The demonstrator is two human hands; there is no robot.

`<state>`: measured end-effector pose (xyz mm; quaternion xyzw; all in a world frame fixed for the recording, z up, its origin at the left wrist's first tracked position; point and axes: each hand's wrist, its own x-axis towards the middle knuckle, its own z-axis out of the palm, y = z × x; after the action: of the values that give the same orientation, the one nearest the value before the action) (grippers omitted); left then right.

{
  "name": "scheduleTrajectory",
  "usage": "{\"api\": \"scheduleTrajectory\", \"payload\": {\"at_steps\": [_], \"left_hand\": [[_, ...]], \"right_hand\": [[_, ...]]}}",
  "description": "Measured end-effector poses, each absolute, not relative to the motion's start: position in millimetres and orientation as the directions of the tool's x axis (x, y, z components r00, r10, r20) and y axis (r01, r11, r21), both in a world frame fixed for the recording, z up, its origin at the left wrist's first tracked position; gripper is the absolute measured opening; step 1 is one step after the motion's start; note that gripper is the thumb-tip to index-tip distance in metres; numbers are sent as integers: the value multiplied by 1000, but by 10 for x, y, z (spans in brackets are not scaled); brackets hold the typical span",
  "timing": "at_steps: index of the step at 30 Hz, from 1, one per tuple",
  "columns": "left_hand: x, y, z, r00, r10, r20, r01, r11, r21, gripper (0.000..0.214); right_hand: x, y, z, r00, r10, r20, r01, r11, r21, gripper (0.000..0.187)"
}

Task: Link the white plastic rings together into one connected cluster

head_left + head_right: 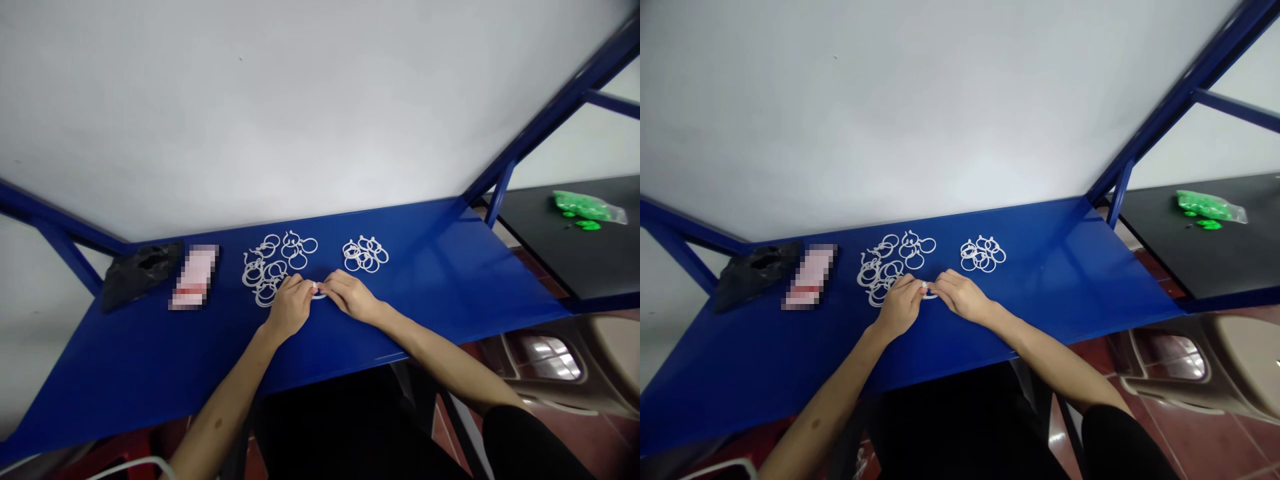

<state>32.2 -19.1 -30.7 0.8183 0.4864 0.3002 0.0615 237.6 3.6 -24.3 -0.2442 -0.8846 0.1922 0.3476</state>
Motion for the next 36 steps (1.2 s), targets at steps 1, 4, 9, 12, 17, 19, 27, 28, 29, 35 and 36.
{"api": "scheduleTrajectory", "payload": {"at_steps": [1, 4, 9, 12, 17, 19, 27, 28, 29, 35, 36], "left_hand": [[316, -183, -292, 365, 821, 440, 758, -536, 371, 37], [303, -145, -246, 389, 800, 458, 764, -557, 325, 28], [269, -63, -311, 189, 847, 498, 911, -340, 232, 33], [248, -43, -368, 175, 869, 463, 940, -287, 184, 28], [251, -64, -350, 213, 884, 415, 946, -294, 140, 18], [257, -74, -338, 231, 867, 441, 937, -320, 139, 15], [309, -94, -279, 292, 708, 644, 853, -497, 159, 6], [315, -98, -271, 298, 687, 662, 844, -514, 153, 4], [321, -104, -268, 309, 668, 677, 835, -532, 143, 4], [388, -145, -319, 451, 584, 675, 760, -648, 53, 9], [403, -150, -331, 464, 580, 670, 750, -659, 51, 9]], "right_hand": [[2381, 51, -236, -635, 567, 524, 310, 809, -500, 23], [2471, 150, -193, -525, 640, 561, 415, 768, -487, 22], [2931, 446, -153, -60, 802, 594, 723, 445, -529, 21], [3195, 585, -207, -18, 851, 525, 801, 327, -502, 20], [3308, 659, -308, -72, 861, 503, 829, 332, -450, 16], [3293, 656, -304, -55, 844, 534, 835, 332, -438, 15], [2974, 431, -113, -89, 778, 622, 750, 464, -471, 18], [2893, 382, -108, -148, 781, 607, 704, 514, -489, 18], [2811, 334, -112, -221, 782, 583, 648, 564, -512, 17], [2455, 153, -253, -415, 797, 439, 403, 594, -697, 22], [2434, 145, -277, -408, 808, 425, 385, 574, -723, 20]]}}
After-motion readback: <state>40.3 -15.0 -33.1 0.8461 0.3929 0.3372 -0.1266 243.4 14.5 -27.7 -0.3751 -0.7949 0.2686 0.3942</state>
